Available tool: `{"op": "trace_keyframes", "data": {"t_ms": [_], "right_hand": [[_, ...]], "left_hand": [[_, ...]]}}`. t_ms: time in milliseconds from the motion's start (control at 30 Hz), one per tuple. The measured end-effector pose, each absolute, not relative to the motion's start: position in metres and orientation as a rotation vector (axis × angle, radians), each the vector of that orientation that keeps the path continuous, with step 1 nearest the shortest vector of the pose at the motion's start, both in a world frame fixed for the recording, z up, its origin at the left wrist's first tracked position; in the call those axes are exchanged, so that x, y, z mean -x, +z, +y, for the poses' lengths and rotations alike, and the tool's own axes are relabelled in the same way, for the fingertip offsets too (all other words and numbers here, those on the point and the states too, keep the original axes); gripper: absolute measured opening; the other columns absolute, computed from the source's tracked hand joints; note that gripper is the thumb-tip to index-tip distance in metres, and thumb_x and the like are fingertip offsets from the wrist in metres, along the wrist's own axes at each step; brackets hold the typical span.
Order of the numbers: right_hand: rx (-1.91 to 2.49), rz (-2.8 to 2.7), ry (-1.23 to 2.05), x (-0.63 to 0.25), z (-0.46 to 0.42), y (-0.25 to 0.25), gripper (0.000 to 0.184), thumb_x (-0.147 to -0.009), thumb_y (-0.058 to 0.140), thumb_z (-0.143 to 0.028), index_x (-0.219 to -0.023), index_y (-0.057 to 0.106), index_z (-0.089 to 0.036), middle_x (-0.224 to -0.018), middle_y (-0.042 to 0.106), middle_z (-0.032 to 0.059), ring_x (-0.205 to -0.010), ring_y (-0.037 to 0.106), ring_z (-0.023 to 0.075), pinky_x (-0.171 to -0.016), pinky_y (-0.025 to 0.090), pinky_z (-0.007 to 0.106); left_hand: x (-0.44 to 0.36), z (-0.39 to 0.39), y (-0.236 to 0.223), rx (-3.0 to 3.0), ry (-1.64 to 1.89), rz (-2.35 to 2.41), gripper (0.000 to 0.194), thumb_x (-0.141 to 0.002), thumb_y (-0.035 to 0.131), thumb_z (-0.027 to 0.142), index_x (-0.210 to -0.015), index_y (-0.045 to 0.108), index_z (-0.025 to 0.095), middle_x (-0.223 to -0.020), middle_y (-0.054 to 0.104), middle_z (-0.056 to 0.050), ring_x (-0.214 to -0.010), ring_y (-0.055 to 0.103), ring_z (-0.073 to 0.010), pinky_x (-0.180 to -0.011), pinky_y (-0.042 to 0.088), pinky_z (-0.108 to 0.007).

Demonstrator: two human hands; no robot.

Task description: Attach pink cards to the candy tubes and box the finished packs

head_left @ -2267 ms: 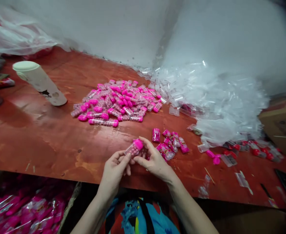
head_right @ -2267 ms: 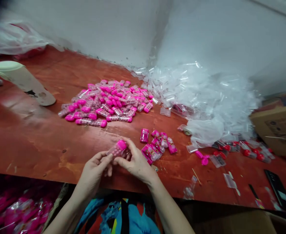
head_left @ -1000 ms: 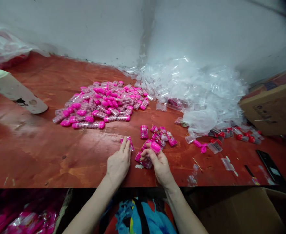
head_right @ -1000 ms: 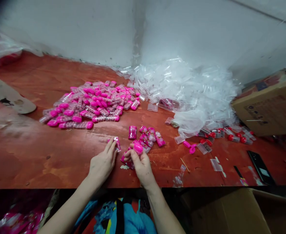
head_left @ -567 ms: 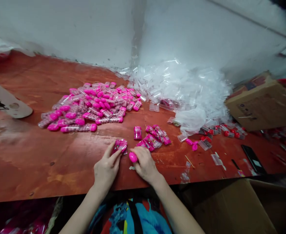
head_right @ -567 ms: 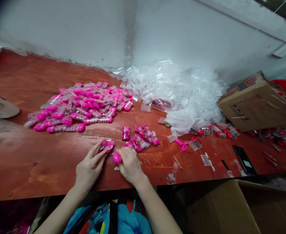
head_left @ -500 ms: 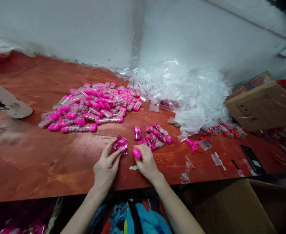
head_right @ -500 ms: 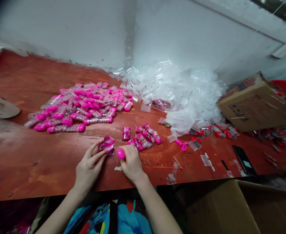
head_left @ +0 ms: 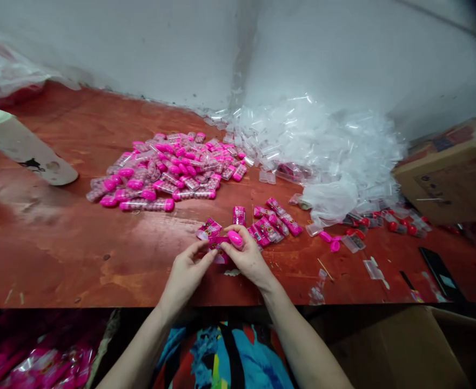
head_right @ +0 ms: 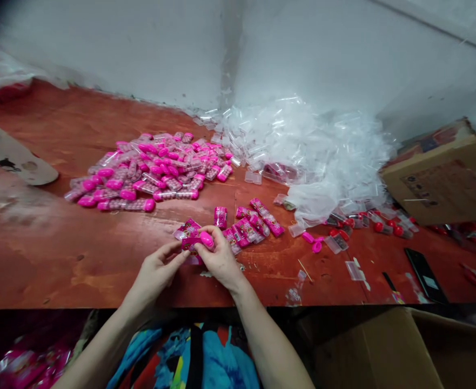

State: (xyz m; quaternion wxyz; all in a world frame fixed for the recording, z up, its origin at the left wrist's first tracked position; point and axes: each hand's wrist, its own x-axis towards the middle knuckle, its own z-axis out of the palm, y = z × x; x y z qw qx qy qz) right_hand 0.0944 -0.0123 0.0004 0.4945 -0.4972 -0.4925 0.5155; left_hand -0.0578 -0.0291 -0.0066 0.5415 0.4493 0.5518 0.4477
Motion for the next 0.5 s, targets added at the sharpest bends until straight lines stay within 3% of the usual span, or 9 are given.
{"op": "trace_keyframes", "data": {"t_ms": [133,267,500], "right_hand": [[1.155,-1.071,1.365,-0.096,-0.017,0.000,0.034,-0.076,0.071,-0.028,-0.107,0.057,-0.022,-0.087,0.061,-0.0024,-0.076,0.058,0.0128,-0.071,0.047,0.024],[1.127,-0.895,1.436,-0.085,-0.025,-0.012,0.043,-0.073,0.075,-0.029,-0.110,0.055,-0.022,-0.087,0.064,-0.0015,-0.071,0.058,0.0120,-0.068,0.048,0.024],[1.256,-0.952,1.238,-0.085,-0.025,-0.020,0.031,-0.077,0.069,-0.029,-0.105,0.060,-0.020,-0.080,0.058,-0.0016,-0.062,0.051,0.0108,-0.058,0.043,0.023]], "left_hand": [[0.062,-0.027,0.000,-0.935,0.937,1.233,0.032,-0.075,0.072,0.044,-0.065,0.067,0.015,-0.042,0.042,0.006,-0.039,0.032,-0.0060,-0.041,0.022,-0.020],[0.054,-0.030,-0.004,-0.708,1.041,1.215,0.033,-0.071,0.076,0.044,-0.062,0.065,0.014,-0.041,0.042,0.006,-0.040,0.030,-0.0048,-0.042,0.018,-0.020],[0.038,-0.032,-0.012,-0.545,0.980,1.209,0.038,-0.064,0.081,0.045,-0.056,0.061,0.014,-0.037,0.045,0.004,-0.036,0.032,-0.0047,-0.039,0.017,-0.020]]}}
